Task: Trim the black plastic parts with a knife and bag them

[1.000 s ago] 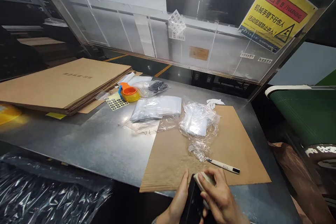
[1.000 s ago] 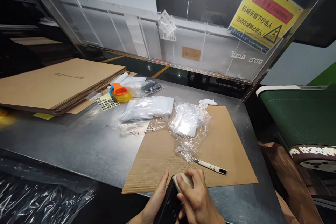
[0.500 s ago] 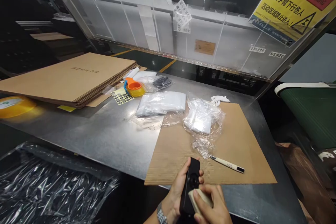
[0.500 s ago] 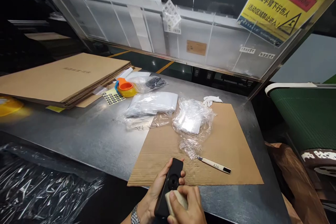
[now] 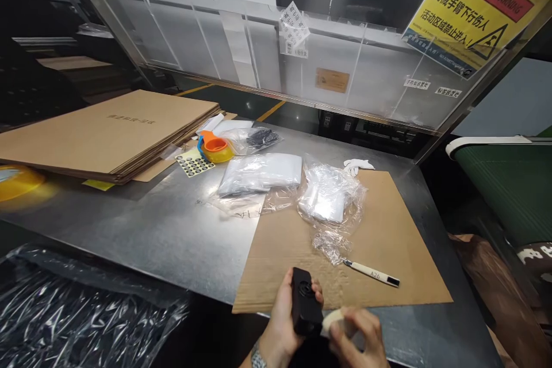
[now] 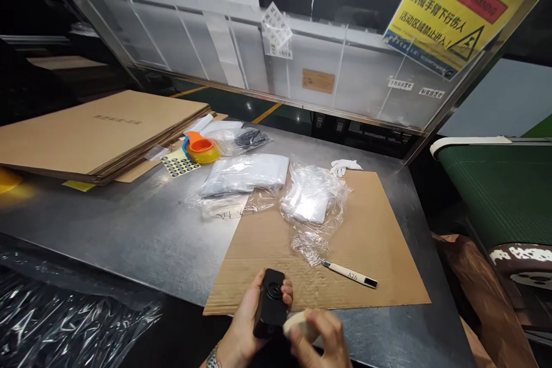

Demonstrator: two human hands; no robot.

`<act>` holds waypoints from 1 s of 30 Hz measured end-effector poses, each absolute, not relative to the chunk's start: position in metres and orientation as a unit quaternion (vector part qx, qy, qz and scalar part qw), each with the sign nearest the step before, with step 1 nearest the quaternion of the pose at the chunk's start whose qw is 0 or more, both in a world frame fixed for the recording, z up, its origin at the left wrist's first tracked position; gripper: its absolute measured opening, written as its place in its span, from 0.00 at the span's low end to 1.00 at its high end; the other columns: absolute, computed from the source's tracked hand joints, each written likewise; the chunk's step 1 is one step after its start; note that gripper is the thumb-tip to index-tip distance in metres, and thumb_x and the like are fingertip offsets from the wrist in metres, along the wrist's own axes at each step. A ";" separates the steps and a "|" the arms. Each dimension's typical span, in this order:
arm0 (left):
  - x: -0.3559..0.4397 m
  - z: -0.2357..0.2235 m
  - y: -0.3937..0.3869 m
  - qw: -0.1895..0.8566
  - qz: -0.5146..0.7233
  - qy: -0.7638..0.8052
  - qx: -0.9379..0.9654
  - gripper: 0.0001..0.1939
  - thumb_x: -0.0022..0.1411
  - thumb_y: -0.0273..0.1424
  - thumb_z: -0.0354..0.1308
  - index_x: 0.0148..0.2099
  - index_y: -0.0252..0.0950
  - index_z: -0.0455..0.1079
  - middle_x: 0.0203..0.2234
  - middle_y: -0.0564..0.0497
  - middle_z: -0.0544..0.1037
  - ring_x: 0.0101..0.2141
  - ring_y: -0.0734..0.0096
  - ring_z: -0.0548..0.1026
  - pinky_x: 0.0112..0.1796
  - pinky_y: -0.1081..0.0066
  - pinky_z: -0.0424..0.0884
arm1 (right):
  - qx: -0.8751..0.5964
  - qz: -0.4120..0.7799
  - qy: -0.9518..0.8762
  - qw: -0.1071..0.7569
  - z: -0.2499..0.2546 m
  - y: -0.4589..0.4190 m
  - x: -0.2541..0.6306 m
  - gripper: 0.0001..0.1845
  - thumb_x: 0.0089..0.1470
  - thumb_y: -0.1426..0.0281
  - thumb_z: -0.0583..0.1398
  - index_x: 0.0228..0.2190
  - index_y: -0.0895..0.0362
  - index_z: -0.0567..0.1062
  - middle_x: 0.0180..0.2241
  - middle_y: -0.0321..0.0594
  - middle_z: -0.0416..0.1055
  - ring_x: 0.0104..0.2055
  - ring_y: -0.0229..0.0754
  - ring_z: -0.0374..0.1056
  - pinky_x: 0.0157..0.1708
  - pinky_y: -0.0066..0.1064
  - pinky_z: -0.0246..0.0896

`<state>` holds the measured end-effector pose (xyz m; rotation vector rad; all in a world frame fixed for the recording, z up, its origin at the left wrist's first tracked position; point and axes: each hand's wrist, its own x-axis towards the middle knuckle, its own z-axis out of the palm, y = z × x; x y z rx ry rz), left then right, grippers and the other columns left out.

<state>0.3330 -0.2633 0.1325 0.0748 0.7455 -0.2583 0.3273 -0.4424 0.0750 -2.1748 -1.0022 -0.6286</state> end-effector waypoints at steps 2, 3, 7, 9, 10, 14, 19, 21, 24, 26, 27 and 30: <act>0.332 0.137 -0.258 0.928 -0.102 0.353 0.064 0.20 0.65 0.37 0.40 0.29 0.30 0.64 0.21 0.48 0.69 0.21 0.74 0.70 0.26 0.73 0.70 | -0.843 -0.235 -0.397 0.277 0.076 -0.462 0.359 0.24 0.53 0.74 0.57 0.52 0.47 0.66 0.44 0.44 0.65 0.45 0.48 0.64 0.39 0.40 0.66; 0.330 0.139 -0.258 0.928 -0.097 0.352 0.075 0.16 0.63 0.34 0.44 0.30 0.29 0.65 0.22 0.48 0.70 0.22 0.72 0.70 0.28 0.71 0.70 | -0.861 -0.232 -0.365 0.267 0.076 -0.471 0.377 0.23 0.54 0.73 0.56 0.52 0.49 0.65 0.44 0.45 0.64 0.45 0.48 0.63 0.41 0.41 0.65; 0.321 0.143 -0.269 0.918 -0.011 0.313 0.243 0.19 0.51 0.26 0.61 0.47 0.35 0.65 0.36 0.47 0.75 0.40 0.64 0.73 0.46 0.65 0.65 | -0.929 -0.206 -0.204 0.231 0.071 -0.499 0.449 0.22 0.57 0.59 0.51 0.47 0.57 0.71 0.40 0.49 0.66 0.43 0.50 0.61 0.42 0.46 0.60; 0.315 0.141 -0.274 0.872 0.074 0.281 0.394 0.34 0.45 0.31 0.67 0.55 0.39 0.59 0.50 0.46 0.70 0.53 0.58 0.63 0.55 0.64 0.54 | -0.938 -0.186 -0.186 0.225 0.068 -0.505 0.474 0.24 0.56 0.55 0.50 0.42 0.58 0.75 0.34 0.48 0.67 0.38 0.50 0.62 0.39 0.46 0.61; 0.313 0.139 -0.276 0.845 0.095 0.268 0.453 0.39 0.43 0.34 0.67 0.57 0.38 0.58 0.53 0.45 0.67 0.57 0.56 0.59 0.56 0.64 0.50 | -0.942 -0.173 -0.183 0.222 0.068 -0.506 0.482 0.25 0.55 0.54 0.50 0.39 0.58 0.76 0.32 0.47 0.68 0.36 0.49 0.63 0.37 0.46 0.62; 0.307 0.133 -0.275 0.815 0.037 0.225 0.533 0.39 0.42 0.38 0.68 0.55 0.35 0.59 0.50 0.42 0.70 0.53 0.51 0.63 0.55 0.60 0.53 | -0.947 -0.143 -0.179 0.224 0.089 -0.487 0.469 0.27 0.55 0.53 0.49 0.41 0.60 0.75 0.38 0.54 0.68 0.41 0.55 0.62 0.39 0.51 0.59; 0.307 0.137 -0.276 0.829 0.028 0.208 0.518 0.27 0.46 0.36 0.67 0.49 0.38 0.65 0.44 0.46 0.73 0.49 0.58 0.67 0.50 0.66 0.59 | -0.860 0.078 -0.317 0.393 0.137 -0.437 0.397 0.20 0.59 0.60 0.50 0.52 0.51 0.65 0.41 0.41 0.69 0.38 0.39 0.68 0.40 0.29 0.64; 0.308 0.138 -0.275 0.864 -0.025 0.166 0.474 0.24 0.48 0.35 0.65 0.48 0.37 0.66 0.41 0.46 0.75 0.44 0.63 0.70 0.46 0.69 0.63 | -0.826 0.124 -0.323 0.445 0.142 -0.425 0.381 0.20 0.59 0.61 0.52 0.52 0.52 0.64 0.40 0.40 0.70 0.37 0.38 0.68 0.38 0.26 0.65; 0.307 0.135 -0.272 0.903 -0.142 0.180 0.364 0.18 0.51 0.32 0.63 0.45 0.36 0.67 0.29 0.47 0.77 0.27 0.73 0.72 0.29 0.75 0.66 | -0.879 0.030 -0.282 0.385 0.125 -0.428 0.387 0.15 0.61 0.65 0.48 0.48 0.54 0.66 0.40 0.41 0.71 0.40 0.38 0.68 0.39 0.27 0.65; 0.307 0.132 -0.270 0.919 -0.162 0.245 0.264 0.11 0.53 0.29 0.61 0.40 0.34 0.68 0.24 0.49 0.77 0.22 0.76 0.70 0.26 0.76 0.65 | -0.915 -0.048 -0.253 0.310 0.106 -0.441 0.402 0.16 0.62 0.65 0.46 0.45 0.55 0.68 0.40 0.44 0.70 0.42 0.43 0.66 0.42 0.34 0.64; 0.306 0.132 -0.269 0.927 -0.166 0.270 0.203 0.08 0.53 0.29 0.60 0.38 0.33 0.69 0.24 0.48 0.77 0.24 0.74 0.72 0.29 0.73 0.68 | -0.925 -0.069 -0.246 0.282 0.097 -0.448 0.410 0.16 0.61 0.64 0.47 0.44 0.56 0.69 0.39 0.47 0.70 0.43 0.46 0.65 0.42 0.39 0.63; 0.307 0.133 -0.264 0.946 -0.189 0.260 0.033 0.13 0.56 0.37 0.58 0.36 0.30 0.71 0.30 0.44 0.77 0.35 0.60 0.74 0.41 0.55 0.68 | -0.936 -0.075 -0.252 0.235 0.075 -0.466 0.426 0.17 0.57 0.59 0.51 0.37 0.56 0.72 0.35 0.49 0.69 0.39 0.53 0.63 0.38 0.47 0.61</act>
